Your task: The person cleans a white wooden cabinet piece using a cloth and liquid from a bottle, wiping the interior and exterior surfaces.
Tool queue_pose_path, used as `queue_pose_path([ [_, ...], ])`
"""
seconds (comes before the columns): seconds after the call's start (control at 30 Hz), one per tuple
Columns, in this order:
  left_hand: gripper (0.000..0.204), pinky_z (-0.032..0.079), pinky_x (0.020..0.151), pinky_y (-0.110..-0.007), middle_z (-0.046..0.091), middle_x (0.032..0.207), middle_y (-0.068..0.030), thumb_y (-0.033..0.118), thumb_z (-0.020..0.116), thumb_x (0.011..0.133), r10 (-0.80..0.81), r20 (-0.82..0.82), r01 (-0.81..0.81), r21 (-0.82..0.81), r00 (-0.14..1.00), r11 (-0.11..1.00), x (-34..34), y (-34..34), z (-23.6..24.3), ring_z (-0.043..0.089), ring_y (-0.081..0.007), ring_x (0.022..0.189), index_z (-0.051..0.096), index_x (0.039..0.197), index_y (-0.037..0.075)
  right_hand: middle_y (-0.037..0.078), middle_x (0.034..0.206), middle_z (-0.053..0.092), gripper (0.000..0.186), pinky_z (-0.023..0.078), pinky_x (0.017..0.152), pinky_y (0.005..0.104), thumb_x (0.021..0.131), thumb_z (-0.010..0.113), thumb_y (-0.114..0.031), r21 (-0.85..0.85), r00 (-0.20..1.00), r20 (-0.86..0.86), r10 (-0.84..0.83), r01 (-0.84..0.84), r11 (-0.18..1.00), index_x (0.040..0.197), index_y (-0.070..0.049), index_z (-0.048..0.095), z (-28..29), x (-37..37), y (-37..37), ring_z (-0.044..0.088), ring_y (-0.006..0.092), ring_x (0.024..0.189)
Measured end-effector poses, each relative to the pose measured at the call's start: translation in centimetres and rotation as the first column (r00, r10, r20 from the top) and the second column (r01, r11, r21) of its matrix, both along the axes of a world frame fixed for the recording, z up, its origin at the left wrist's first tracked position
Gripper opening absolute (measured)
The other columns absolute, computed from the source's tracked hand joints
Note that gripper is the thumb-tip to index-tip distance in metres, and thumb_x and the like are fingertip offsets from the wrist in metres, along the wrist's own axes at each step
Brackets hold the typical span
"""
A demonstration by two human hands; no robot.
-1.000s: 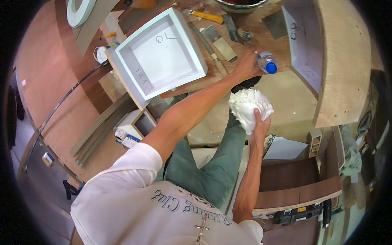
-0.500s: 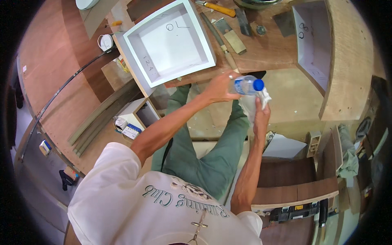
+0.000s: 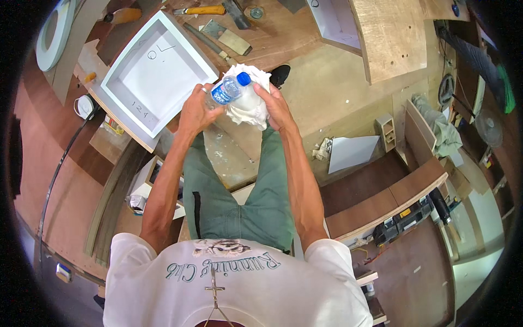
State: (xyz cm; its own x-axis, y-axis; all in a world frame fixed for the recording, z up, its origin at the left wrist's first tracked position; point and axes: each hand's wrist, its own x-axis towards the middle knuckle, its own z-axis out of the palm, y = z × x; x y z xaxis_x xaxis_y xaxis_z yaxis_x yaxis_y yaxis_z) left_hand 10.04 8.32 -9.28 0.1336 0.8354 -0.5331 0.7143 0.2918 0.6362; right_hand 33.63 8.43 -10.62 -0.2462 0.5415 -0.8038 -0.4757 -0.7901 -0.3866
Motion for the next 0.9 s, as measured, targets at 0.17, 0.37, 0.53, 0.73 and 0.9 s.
queue_pose_path([
  [0.17, 0.060, 0.055, 0.086, -0.046, 0.064, 0.110, -0.0188, 0.029, 0.079, 0.072, -0.085, -0.142, 0.087, 0.006, 0.986, 0.996, -0.8, 0.7, 1.0, 0.067, -0.0390, 0.100, 0.066, 0.125, 0.006, 0.011, 0.134, 0.066, 0.049, 0.053, 0.104, 0.0351, 0.104, 0.063, -0.029, -0.049, 0.994, -0.090, -0.061, 0.057, 0.997, 0.143, -0.001, 0.054, -1.2, 0.1, 0.5, 0.066, 0.0205, 0.119],
  [0.37, 0.059, 0.054, 0.084, -0.047, 0.064, 0.108, -0.0175, 0.034, 0.077, 0.073, -0.129, -0.184, 0.122, -0.052, 0.974, 0.991, -0.9, 0.9, 1.5, 0.067, -0.0383, 0.097, 0.067, 0.124, 0.006, 0.012, 0.133, 0.066, 0.050, 0.053, 0.103, 0.0359, 0.104, 0.063, -0.032, -0.050, 0.994, -0.095, -0.054, 0.049, 0.998, 0.140, 0.002, 0.055, -2.4, 0.3, 0.6, 0.067, 0.0211, 0.117],
  [0.53, 0.062, 0.055, 0.083, -0.047, 0.065, 0.108, -0.0165, 0.039, 0.079, 0.075, -0.175, -0.204, 0.159, -0.090, 0.963, 0.983, -0.4, 0.9, 1.3, 0.068, -0.0380, 0.096, 0.067, 0.125, 0.004, 0.011, 0.133, 0.066, 0.053, 0.052, 0.104, 0.0361, 0.102, 0.065, -0.036, -0.080, 0.990, -0.133, -0.043, 0.033, 0.996, 0.138, 0.002, 0.057, -3.9, 1.1, 0.1, 0.066, 0.0207, 0.119],
  [0.73, 0.066, 0.055, 0.083, -0.048, 0.066, 0.109, -0.0175, 0.042, 0.080, 0.075, -0.243, -0.240, 0.216, -0.134, 0.940, 0.967, -0.4, 1.3, 0.4, 0.069, -0.0381, 0.095, 0.067, 0.126, 0.001, 0.011, 0.134, 0.066, 0.054, 0.052, 0.104, 0.0364, 0.102, 0.065, -0.037, -0.087, 0.983, -0.169, -0.068, 0.054, 0.995, 0.138, 0.002, 0.057, -5.2, 1.5, 0.1, 0.065, 0.0195, 0.119],
  [0.9, 0.063, 0.055, 0.083, -0.049, 0.066, 0.108, -0.0199, 0.042, 0.082, 0.076, -0.262, -0.228, 0.238, -0.129, 0.938, 0.963, 0.1, 2.3, 0.9, 0.068, -0.0400, 0.095, 0.068, 0.121, 0.000, 0.010, 0.125, 0.071, 0.049, 0.056, 0.098, 0.0369, 0.102, 0.065, -0.037, -0.092, 0.973, -0.196, -0.126, 0.109, 0.990, 0.134, -0.001, 0.061, -6.0, 1.3, 0.0, 0.070, 0.0196, 0.108],
])
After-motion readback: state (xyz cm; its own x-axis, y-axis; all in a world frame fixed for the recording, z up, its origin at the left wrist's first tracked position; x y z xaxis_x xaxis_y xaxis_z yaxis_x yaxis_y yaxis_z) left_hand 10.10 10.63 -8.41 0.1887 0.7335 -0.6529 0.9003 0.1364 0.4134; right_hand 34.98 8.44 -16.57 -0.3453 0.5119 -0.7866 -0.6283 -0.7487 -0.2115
